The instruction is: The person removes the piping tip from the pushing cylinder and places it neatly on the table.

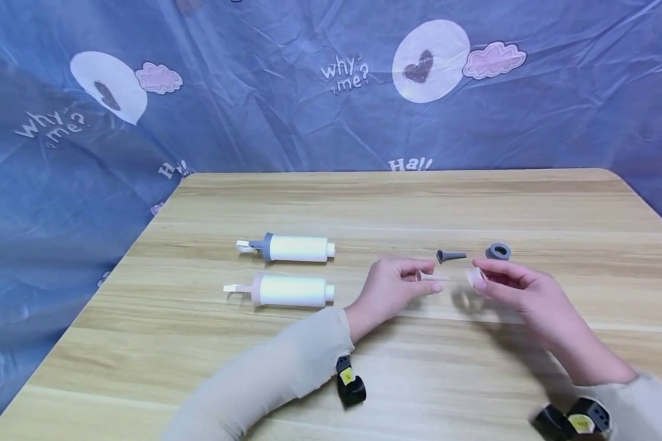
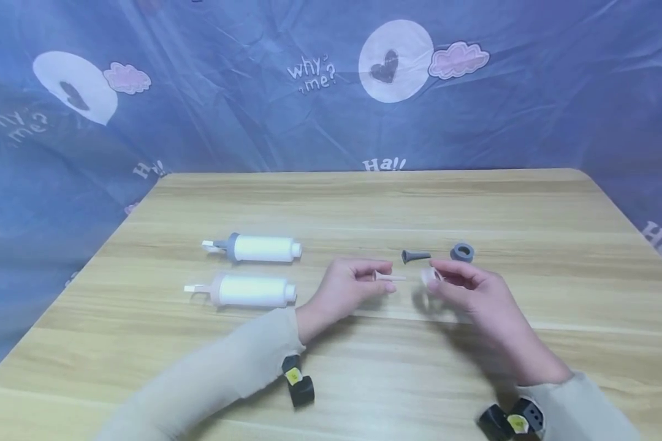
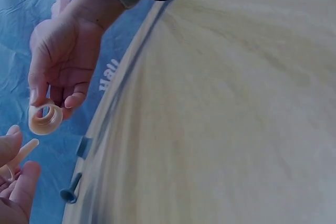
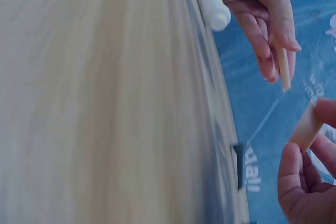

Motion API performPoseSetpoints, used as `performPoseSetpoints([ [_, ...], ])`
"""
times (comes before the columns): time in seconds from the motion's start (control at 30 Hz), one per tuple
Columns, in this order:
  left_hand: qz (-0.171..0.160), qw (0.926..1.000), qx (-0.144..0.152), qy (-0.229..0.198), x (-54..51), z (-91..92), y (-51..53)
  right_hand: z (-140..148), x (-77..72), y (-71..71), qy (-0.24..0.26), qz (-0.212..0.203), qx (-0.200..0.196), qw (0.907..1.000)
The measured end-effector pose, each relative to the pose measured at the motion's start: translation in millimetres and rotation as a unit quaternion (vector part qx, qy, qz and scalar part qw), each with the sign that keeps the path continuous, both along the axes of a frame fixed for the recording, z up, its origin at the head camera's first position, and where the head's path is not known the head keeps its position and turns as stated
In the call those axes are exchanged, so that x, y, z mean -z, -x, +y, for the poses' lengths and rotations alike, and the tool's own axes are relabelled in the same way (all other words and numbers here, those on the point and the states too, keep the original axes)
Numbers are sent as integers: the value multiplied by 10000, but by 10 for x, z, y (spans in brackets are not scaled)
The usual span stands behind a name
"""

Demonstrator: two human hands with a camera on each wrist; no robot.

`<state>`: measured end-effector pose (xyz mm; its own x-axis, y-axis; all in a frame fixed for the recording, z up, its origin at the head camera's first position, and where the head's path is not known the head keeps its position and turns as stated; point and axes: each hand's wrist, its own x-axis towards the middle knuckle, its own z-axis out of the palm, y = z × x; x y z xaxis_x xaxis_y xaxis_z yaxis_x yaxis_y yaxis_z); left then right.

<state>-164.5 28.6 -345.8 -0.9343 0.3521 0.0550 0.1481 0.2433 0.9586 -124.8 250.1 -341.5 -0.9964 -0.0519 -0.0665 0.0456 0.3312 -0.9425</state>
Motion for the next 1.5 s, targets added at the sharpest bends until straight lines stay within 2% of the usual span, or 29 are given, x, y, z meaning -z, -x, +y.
performPoseSetpoints([
  [0.07, -2, 9999, 60, 93, 19, 64, -2, 84, 9, -8, -438, 5, 50, 9990],
  [0.27, 160, 9970, 447, 604, 84, 221, 12, 321, 36, 4, -1184, 149, 270, 9925],
  [0.43, 343, 9944, 544, 839, 123, 323, 16, 453, 44, 49, -1809, 301, 83, 9830],
  [0.57, 567, 9924, 557, 939, 180, 398, 24, 505, 65, 107, -2294, 213, -38, 9731],
  [0.7, 764, 9896, 650, 1035, 249, 421, 41, 534, 88, 156, -2551, 108, -112, 9668],
  [0.83, 1033, 9852, 756, 1139, 285, 422, 58, 549, 106, 194, -2571, 75, -176, 9662],
  [0.97, 1493, 9751, 925, 1353, 306, 432, 81, 557, 126, 221, -2426, 11, -212, 9699],
  [1.1, 1926, 9615, 1046, 1657, 321, 444, 97, 569, 147, 228, -2278, -20, -230, 9734],
  [1.17, 2099, 9531, 1054, 1909, 322, 448, 99, 575, 156, 226, -2228, 0, -228, 9746],
  [1.23, 2267, 9416, 1038, 2263, 316, 455, 97, 581, 163, 221, -2217, 2, -218, 9749],
  [1.4, 2393, 9181, 1023, 2990, 289, 481, 83, 589, 177, 211, -2252, -66, -203, 9741],
  [1.5, 2375, 9130, 1013, 3159, 275, 493, 70, 589, 183, 204, -2264, -122, -203, 9738],
])
